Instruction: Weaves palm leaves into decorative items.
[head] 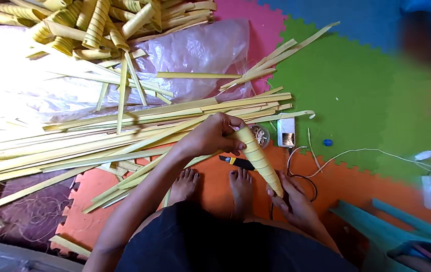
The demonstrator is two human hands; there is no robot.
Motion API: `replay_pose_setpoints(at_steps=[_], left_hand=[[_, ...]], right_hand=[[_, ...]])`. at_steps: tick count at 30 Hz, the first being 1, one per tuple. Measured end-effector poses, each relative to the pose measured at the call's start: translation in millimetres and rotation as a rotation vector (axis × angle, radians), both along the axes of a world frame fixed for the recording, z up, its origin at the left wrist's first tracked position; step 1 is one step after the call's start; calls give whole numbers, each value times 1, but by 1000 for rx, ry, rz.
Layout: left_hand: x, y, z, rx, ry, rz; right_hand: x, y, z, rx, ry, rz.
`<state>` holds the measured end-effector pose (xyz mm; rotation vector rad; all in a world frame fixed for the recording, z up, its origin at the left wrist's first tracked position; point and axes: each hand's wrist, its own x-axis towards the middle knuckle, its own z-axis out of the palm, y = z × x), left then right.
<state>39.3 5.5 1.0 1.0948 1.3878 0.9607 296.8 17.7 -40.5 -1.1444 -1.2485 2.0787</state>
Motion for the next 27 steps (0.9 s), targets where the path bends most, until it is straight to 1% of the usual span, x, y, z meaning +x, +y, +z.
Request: replay_pose_setpoints(at_steps=[1,2,3,4,5,6,7,8,9,10,11,13,14,15,16,17,18,19,20,21,23,24,25,26,27], left_hand=[[-21,13,-2,6,-19,-117],[-38,24,-4,19,-44,-212],[-46,28,-5,29,-59,-248],[-46,28,-5,31,-75,-242],[-41,24,-4,27,-84,-218],[-31,16,-1,22,-77,-162],[-15,2,4,14,-57,-82],[-4,-7,7,5,-43,-33],[0,-10,6,5,-41,-17],[-4,-7,4,11,-58,-41],[-14,1,1,10,-93,-99],[-43,23,-2,4,-155,-250],[-47,25,-2,5,-158,-275],[-43,22,-1,6,-160,-250],[-35,16,1,4,-160,-197],[-28,10,3,-9,-156,-158],[-34,15,3,-28,-178,-208],[-41,21,2,-41,-201,-272],[-45,25,2,-48,-216,-308],[-47,26,1,-50,-220,-318],[-41,21,2,-48,-187,-249],[-28,11,5,-44,-135,-162],[-6,-3,9,-46,-65,-48],[11,-11,10,-37,-30,20],[10,-14,8,29,-28,-5]], right_hand=[[1,-1,-5,226,-39,7],[2,0,-15,538,-106,29],[4,3,-24,792,-181,59],[4,4,-28,901,-216,64],[4,2,-27,804,-185,45],[3,-1,-20,522,-123,24],[2,-2,-8,166,-81,-5],[2,-2,-1,-102,-50,-21],[3,-1,2,-225,-14,-40],[4,-2,0,-159,-13,-51],[6,-5,-6,87,-53,-44],[12,-1,-26,719,-161,45],[14,1,-30,866,-209,64],[16,0,-29,787,-188,55],[16,-2,-23,512,-122,43],[16,-3,-12,141,-49,44],[17,-1,-4,-197,39,57],[19,1,-2,-412,120,46],[18,0,-1,-431,137,34],[16,-2,-3,-264,99,13],[17,-4,-22,376,-42,38],[18,0,-30,608,-112,68],[19,1,-32,644,-136,63],[15,0,-26,489,-128,23],[9,0,-14,221,-111,-17]])
